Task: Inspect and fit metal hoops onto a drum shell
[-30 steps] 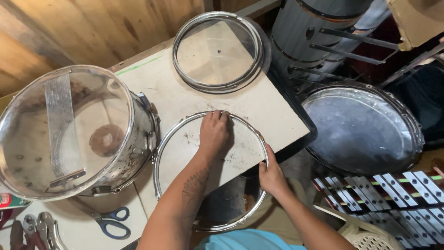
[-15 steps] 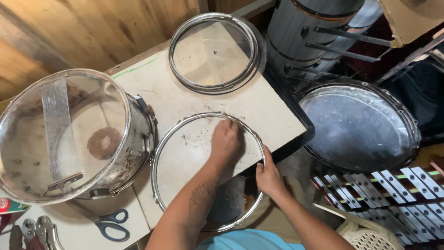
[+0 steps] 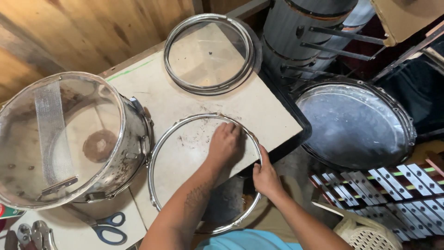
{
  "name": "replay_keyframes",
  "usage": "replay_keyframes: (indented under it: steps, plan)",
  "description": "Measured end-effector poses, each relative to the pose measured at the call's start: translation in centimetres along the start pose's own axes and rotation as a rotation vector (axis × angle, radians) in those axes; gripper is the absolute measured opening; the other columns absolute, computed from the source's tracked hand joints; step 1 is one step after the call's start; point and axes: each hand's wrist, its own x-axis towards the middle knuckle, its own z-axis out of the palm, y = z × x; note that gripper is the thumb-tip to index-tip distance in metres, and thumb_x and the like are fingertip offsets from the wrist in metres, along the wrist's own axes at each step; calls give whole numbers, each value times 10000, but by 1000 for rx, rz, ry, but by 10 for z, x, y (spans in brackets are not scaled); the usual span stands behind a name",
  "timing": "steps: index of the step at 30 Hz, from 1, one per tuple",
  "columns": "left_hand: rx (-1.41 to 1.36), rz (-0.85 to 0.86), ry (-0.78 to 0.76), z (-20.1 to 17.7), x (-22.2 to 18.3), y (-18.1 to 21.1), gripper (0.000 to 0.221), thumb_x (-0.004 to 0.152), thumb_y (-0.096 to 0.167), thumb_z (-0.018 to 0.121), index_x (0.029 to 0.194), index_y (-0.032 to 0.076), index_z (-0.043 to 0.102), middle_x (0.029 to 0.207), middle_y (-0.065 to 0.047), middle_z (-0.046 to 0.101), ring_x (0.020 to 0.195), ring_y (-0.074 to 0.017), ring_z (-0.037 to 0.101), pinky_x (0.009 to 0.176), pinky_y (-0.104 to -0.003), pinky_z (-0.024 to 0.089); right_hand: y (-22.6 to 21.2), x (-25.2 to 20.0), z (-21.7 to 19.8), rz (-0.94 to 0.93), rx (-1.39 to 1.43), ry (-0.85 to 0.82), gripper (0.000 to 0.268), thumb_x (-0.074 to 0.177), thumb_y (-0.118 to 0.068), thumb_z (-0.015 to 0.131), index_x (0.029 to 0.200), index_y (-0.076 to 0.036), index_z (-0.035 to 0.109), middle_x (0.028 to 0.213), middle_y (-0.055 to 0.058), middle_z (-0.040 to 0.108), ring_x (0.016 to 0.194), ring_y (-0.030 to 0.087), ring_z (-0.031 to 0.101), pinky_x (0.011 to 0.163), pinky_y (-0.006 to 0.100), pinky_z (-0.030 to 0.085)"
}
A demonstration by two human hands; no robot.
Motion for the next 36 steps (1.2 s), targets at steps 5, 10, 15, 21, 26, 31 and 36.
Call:
replay_keyframes:
  steps: [5, 10, 15, 21, 26, 31, 36]
  plan:
    - [1, -70, 35, 2, 2, 0, 270, 813, 152, 595, 1041, 60, 707, 917, -117, 611, 818, -324, 616, 704, -409, 496, 14, 9, 7, -10, 13, 16, 639, 1013, -173, 430, 1617, -301, 268, 1192, 392, 649, 791, 491, 736, 582, 496, 647]
    - [-45, 73, -54, -19, 7, 10, 273, 824, 168, 583, 1044, 64, 707, 907, -104, 624, 815, -299, 617, 714, -384, 497, 20, 14, 10, -28, 29, 14, 647, 1018, -168, 428, 1629, -285, 250, 1198, 408, 636, 781, 485, 733, 554, 499, 637]
    - [20, -103, 69, 3, 5, -34, 192, 836, 234, 670, 955, 90, 714, 880, -105, 614, 737, -291, 603, 672, -403, 483, -4, -1, 0, -14, 15, 20, 661, 998, -172, 454, 1621, -305, 279, 1224, 387, 638, 948, 513, 718, 688, 546, 650]
    - [-161, -113, -210, -6, 5, 15, 119, 851, 188, 654, 887, 79, 686, 848, -100, 577, 710, -275, 560, 747, -331, 442, 15, 16, 8, -3, 31, -1, 658, 997, -158, 452, 1615, -291, 273, 1150, 394, 655, 827, 506, 733, 621, 528, 642]
    - [-233, -96, -192, 5, -9, 24, 371, 689, 308, 769, 1015, 135, 732, 916, -56, 626, 818, -261, 633, 767, -348, 523, -22, -10, -9, 3, 35, 8, 666, 975, -150, 480, 1600, -297, 304, 1108, 360, 681, 728, 453, 738, 570, 456, 648]
    - [-231, -438, -254, -37, -32, -29, 325, 762, 254, 718, 1076, 191, 772, 953, -57, 679, 945, -293, 692, 848, -373, 572, -14, -13, -22, 33, 136, 19, 693, 933, -284, 617, 1586, -240, 392, 997, 292, 716, 667, 353, 757, 571, 406, 632]
    - [-86, -848, -322, -83, -94, -82, 253, 828, 321, 714, 1059, 241, 781, 1007, -26, 713, 971, -288, 715, 879, -396, 570, 3, -32, -22, -553, -283, 350, 652, 785, -414, 823, 1366, -169, 660, 1226, 113, 607, 1101, 365, 672, 894, 480, 575]
